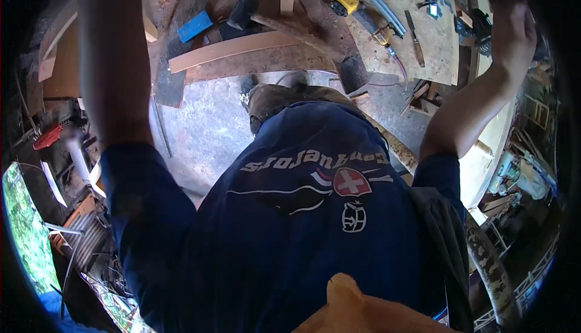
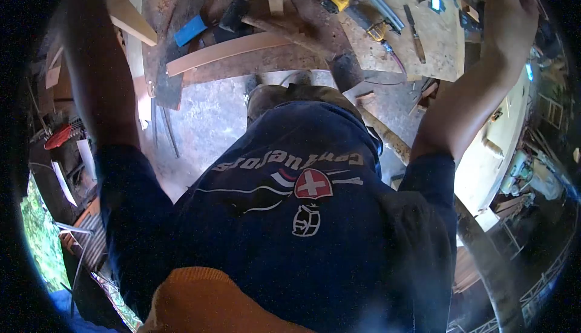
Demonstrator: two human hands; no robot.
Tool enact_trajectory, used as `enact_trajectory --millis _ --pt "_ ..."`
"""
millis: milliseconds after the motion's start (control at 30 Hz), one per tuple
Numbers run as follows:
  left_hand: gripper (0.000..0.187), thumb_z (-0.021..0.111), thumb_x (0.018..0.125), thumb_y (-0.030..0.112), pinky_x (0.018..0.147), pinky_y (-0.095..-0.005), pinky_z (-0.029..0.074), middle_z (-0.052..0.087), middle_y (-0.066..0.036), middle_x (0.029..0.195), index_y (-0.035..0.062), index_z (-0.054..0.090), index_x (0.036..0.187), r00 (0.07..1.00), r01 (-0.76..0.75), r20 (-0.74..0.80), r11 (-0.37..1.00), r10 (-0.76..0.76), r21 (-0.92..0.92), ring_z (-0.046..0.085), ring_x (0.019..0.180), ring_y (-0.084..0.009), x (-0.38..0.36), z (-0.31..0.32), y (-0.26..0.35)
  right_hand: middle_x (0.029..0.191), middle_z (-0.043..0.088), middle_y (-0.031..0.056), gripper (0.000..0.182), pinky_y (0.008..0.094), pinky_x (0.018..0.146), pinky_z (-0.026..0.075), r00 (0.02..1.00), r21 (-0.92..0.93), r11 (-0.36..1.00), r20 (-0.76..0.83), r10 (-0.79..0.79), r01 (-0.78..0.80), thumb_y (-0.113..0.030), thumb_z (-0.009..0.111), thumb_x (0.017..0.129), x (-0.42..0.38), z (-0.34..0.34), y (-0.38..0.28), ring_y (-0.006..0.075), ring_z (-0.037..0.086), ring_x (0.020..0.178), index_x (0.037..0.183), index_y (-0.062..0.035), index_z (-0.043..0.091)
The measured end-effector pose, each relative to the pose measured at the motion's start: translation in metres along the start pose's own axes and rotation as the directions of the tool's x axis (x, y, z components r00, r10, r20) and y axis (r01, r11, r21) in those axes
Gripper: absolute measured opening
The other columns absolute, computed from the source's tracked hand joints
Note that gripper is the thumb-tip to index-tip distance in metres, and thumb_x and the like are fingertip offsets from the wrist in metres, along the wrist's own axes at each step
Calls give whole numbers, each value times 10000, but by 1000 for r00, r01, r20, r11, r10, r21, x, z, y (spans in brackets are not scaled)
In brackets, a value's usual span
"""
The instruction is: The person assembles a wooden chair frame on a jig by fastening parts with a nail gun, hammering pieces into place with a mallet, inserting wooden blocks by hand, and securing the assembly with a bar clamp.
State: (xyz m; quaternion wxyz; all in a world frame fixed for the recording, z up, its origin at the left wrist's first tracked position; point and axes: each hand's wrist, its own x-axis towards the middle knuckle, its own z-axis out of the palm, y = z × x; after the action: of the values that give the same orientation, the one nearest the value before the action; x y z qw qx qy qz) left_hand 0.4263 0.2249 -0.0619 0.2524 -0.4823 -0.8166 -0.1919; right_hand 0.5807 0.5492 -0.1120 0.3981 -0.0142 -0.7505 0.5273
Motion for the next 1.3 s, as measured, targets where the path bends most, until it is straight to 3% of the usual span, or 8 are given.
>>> enact_trajectory --millis 167,300,433,533,800,1100,1200,1300 --pt "426 766 824 275 828 -305 524 707 -99 1026 13 669 1145 817 20 -521 915 -247 -403 667 892 -171 -106 31 -30 1199 619 161 343 426 1025 429 996 283 957 -32 82 -70 -191 602 986 -41 -23 27 263 611 1090 1216 64 589" --pt "124 753 827 59 766 -290 539 728 -59 840 24 726 942 684 559 -155 648 -713 -517 686 782 -152 -225 86 -35 1075 666 88 256 291 853 506 912 243 901 -117 394 -358 -143 614 985 -99 3 48 165 634 953 1175 29 633" --pt "206 714 830 326 739 -411 573 742 -121 842 140 761 905 452 887 173 462 -875 22 729 823 -314 -332 188 -99 1126 653 84 291 300 888 504 815 -117 816 68 576 -567 -136 587 993 -157 7 74 160 626 1004 1234 26 606" --pt "301 660 824 418 924 -525 485 749 -119 941 134 734 892 387 794 149 411 -910 448 717 909 -336 -357 231 -110 1071 653 46 267 265 885 494 709 -202 751 248 660 -628 -120 600 977 -172 12 82 124 615 971 1206 16 626" --pt "242 537 860 241 961 -524 454 732 -143 1050 114 718 957 186 794 180 255 -966 552 703 999 -342 -345 244 -125 1040 660 21 209 229 868 497 708 -216 783 338 620 -583 -35 679 935 -155 39 54 77 624 960 1136 -1 637" --pt "158 564 887 175 821 -471 538 731 -160 989 71 677 921 316 851 223 379 -922 363 705 929 -365 -339 232 -112 1006 660 24 211 244 828 504 750 -101 835 390 534 -541 24 675 911 -140 56 -6 102 636 896 1117 -4 644" --pt "103 591 918 83 744 -387 560 726 -131 969 34 669 962 542 838 406 507 -736 -200 716 881 -311 -285 168 -80 991 681 65 205 258 796 515 812 -104 901 401 425 -421 38 698 877 -130 77 -42 131 648 875 1077 11 663" --pt "99 618 935 -24 750 -315 567 713 -86 914 -16 671 1018 637 663 602 -57 -481 -747 704 866 -191 -203 101 -18 993 691 105 240 280 770 521 849 -134 956 440 293 -261 46 749 814 -117 108 -79 163 659 876 1047 31 693"
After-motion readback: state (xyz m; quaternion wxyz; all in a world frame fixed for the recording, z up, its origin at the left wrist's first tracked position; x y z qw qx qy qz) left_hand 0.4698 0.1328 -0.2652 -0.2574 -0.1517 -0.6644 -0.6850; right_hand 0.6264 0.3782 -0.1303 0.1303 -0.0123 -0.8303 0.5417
